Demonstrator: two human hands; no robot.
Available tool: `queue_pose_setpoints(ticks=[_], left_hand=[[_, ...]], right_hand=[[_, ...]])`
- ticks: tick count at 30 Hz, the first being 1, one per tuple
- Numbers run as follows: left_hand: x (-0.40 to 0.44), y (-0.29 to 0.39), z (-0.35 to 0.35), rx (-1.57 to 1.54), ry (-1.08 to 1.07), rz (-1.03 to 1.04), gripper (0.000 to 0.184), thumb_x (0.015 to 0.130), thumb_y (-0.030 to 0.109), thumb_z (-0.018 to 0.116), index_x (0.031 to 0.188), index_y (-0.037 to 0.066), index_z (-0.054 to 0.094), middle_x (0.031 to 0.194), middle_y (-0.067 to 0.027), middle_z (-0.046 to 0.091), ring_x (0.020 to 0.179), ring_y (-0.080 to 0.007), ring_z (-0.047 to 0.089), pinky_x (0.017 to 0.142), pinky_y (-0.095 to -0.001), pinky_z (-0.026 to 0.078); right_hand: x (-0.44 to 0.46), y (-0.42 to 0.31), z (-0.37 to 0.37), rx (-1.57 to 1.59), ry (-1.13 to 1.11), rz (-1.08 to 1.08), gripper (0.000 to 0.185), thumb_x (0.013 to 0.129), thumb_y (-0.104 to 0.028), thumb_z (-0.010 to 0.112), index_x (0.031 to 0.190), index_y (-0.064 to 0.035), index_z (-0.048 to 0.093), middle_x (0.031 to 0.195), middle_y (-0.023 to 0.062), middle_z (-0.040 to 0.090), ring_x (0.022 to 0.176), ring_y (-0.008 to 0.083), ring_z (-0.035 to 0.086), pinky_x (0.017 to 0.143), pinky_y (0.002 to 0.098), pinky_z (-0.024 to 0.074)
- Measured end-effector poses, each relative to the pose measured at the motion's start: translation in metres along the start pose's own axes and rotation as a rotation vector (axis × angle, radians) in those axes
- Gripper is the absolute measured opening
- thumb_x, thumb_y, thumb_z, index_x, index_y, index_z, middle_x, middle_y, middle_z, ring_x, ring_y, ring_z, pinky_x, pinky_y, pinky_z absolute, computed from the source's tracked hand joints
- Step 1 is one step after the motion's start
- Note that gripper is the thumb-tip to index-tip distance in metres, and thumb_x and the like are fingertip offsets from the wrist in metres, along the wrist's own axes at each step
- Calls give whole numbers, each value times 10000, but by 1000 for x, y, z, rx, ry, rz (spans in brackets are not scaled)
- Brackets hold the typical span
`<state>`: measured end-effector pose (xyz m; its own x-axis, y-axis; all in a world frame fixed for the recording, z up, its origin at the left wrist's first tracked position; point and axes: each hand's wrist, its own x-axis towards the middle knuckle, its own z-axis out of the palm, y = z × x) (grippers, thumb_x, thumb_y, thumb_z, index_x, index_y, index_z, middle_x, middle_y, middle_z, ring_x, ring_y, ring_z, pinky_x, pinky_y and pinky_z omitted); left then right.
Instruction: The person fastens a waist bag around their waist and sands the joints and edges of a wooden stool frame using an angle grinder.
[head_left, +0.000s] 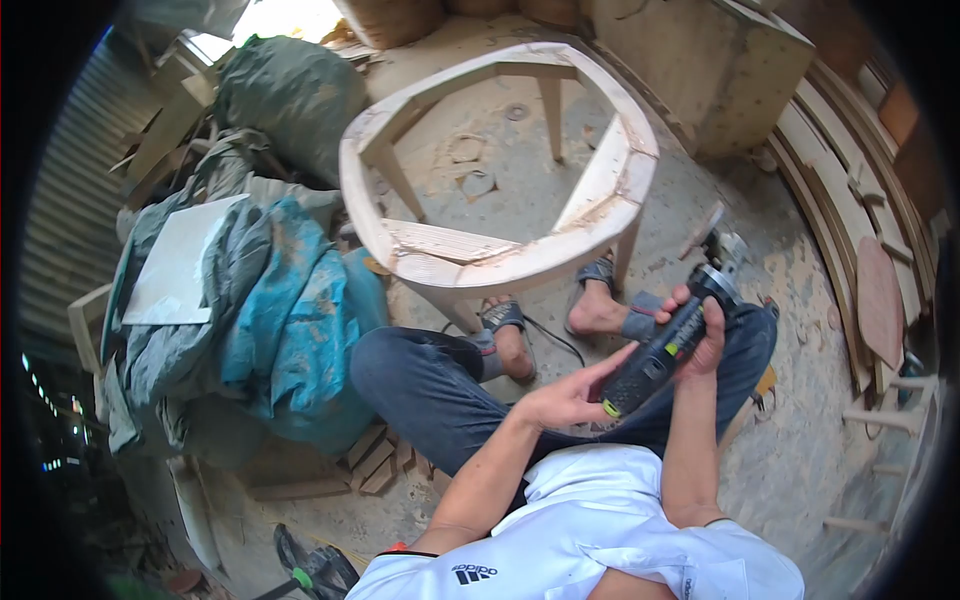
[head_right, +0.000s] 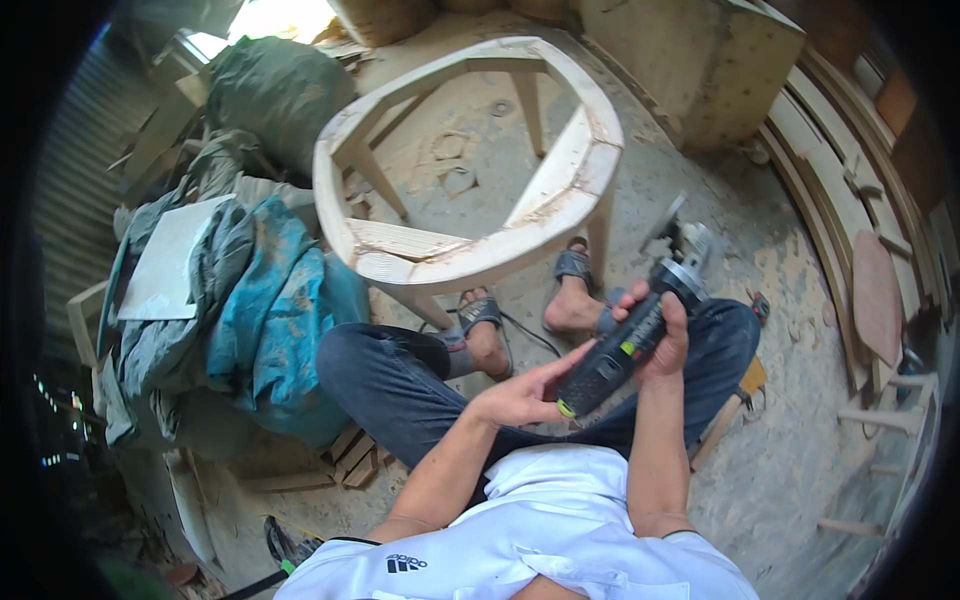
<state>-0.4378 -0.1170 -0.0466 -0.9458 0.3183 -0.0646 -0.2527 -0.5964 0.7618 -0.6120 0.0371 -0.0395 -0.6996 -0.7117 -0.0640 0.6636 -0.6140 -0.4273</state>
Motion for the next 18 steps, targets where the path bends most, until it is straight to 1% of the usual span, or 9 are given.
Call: queue_pose_setpoints(ticks=[1, 3, 6, 9, 10, 13, 16, 17, 18], left_hand=[[2, -1, -2, 88, -3, 63, 1071, 821, -122, 654, 1666, 144, 51, 1526, -38, 379, 1225, -108, 485, 997, -257, 438], [1, -8, -11, 77, -50, 60, 1059, 857, -95, 693, 1665, 143, 51, 1570, -22, 359, 1319, -114, 456, 1041, -286, 439], [-1, -6, -8, -12, -60, 2, 1057, 866, -87, 698, 1666, 160, 53, 1493, -15, 439, 1251, -106, 497, 1021, -283, 448], [6, -14, -8, -4, -78, 70, 1037, 880, -82, 685, 1666, 168, 56, 1397, -48, 529, 1172, -126, 562, 990, -288, 476], [3, -8, -5, 24, -65, 42, 1037, 881, -86, 681, 1664, 163, 49, 1343, -72, 566, 1147, -144, 587, 985, -293, 486], [5, -11, -7, 38, -71, 74, 1041, 879, -87, 678, 1663, 155, 39, 1319, -79, 580, 1125, -158, 604, 972, -297, 495], [3, -13, -9, 19, -56, 92, 1030, 867, -87, 690, 1663, 141, 78, 1400, -53, 525, 1206, -123, 545, 1007, -277, 463], [3, -14, -8, 4, -57, 101, 1027, 865, -85, 694, 1662, 138, 88, 1419, -46, 510, 1225, -115, 529, 1017, -272, 453], [2, -17, -11, -18, -48, 70, 1028, 856, -84, 709, 1661, 131, 108, 1468, -24, 464, 1267, -96, 486, 1048, -266, 424]], right_hand=[[0, 0, -2, -6, -4, 29, 436, 931, -412, 716, 1123, -45, 580, 1007, 141, 662, 910, 265, 668, 865, 381, 565], [2, 2, -8, 28, 13, 38, 428, 937, -411, 707, 1118, -45, 579, 1010, 144, 666, 895, 270, 671, 847, 381, 571], [4, 3, -9, 80, 70, -8, 419, 949, -401, 694, 1117, -34, 583, 981, 145, 661, 881, 282, 670, 840, 376, 575], [4, 1, -7, 79, 52, -37, 415, 966, -361, 682, 1117, 6, 562, 989, 130, 638, 914, 256, 651, 853, 382, 575], [5, 0, -8, 53, 55, -61, 406, 973, -352, 676, 1109, 13, 561, 1001, 125, 636, 926, 249, 648, 857, 381, 575], [5, 0, -10, 32, 36, -64, 387, 986, -339, 662, 1098, 18, 562, 1025, 109, 630, 943, 237, 643, 855, 383, 576], [4, 1, -6, 13, 18, -46, 378, 983, -338, 658, 1090, 13, 568, 1020, 110, 632, 935, 241, 641, 852, 382, 573], [7, 1, -15, 13, 88, -62, 392, 961, -356, 679, 1084, 2, 578, 993, 119, 638, 916, 248, 642, 864, 373, 565], [7, 1, -11, 10, 84, -30, 399, 948, -363, 692, 1083, -3, 584, 977, 123, 640, 903, 250, 644, 869, 374, 562]])
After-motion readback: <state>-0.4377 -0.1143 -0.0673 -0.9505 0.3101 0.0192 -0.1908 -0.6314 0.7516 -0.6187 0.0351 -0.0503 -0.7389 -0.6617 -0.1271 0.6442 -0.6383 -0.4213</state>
